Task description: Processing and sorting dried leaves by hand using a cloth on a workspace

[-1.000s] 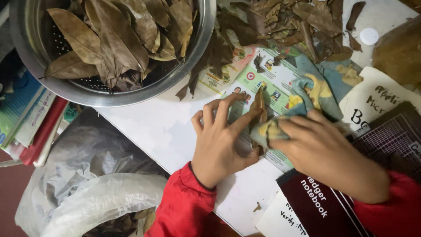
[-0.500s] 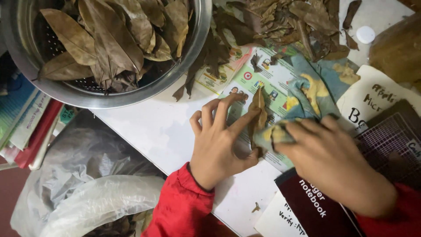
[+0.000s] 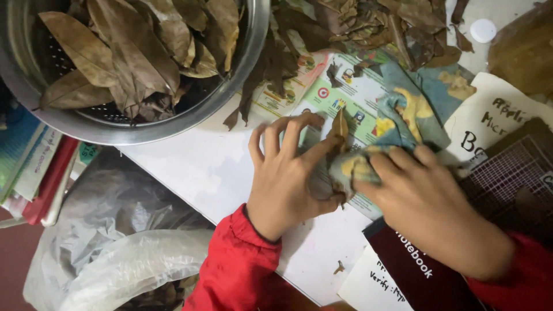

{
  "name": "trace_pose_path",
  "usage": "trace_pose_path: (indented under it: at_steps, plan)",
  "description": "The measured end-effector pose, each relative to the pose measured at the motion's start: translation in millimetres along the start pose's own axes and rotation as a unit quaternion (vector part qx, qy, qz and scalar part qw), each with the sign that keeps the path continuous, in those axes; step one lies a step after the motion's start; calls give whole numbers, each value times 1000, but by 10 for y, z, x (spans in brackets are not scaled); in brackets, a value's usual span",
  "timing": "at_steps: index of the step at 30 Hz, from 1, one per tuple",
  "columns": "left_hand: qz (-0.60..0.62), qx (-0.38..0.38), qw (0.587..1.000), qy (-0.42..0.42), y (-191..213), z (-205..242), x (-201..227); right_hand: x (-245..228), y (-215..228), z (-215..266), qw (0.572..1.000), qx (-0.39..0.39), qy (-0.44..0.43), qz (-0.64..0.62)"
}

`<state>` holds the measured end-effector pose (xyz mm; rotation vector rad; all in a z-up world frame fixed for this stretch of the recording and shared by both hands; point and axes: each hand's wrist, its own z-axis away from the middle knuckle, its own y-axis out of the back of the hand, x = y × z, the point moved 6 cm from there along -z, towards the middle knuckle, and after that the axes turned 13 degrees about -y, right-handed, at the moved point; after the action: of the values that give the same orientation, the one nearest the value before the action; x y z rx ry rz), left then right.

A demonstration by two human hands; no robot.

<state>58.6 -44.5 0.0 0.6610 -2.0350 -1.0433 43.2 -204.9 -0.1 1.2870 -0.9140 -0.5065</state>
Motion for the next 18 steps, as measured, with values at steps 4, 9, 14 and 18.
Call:
trace_pose_path:
  at_steps: [4, 9, 14, 18]
  plan:
    - [8, -14, 1000, 7, -11, 25, -17, 32, -24, 180, 992, -77, 61, -82]
    - [37, 4, 999, 7, 1, 45, -5, 95, -43, 260, 986, -134, 69, -64]
    - [29, 4, 1000, 1, -28, 40, 3, 27, -9, 35, 999, -42, -19, 15]
    - [23, 2, 1000, 3, -13, 36, 23, -68, 52, -108, 998, 38, -43, 38]
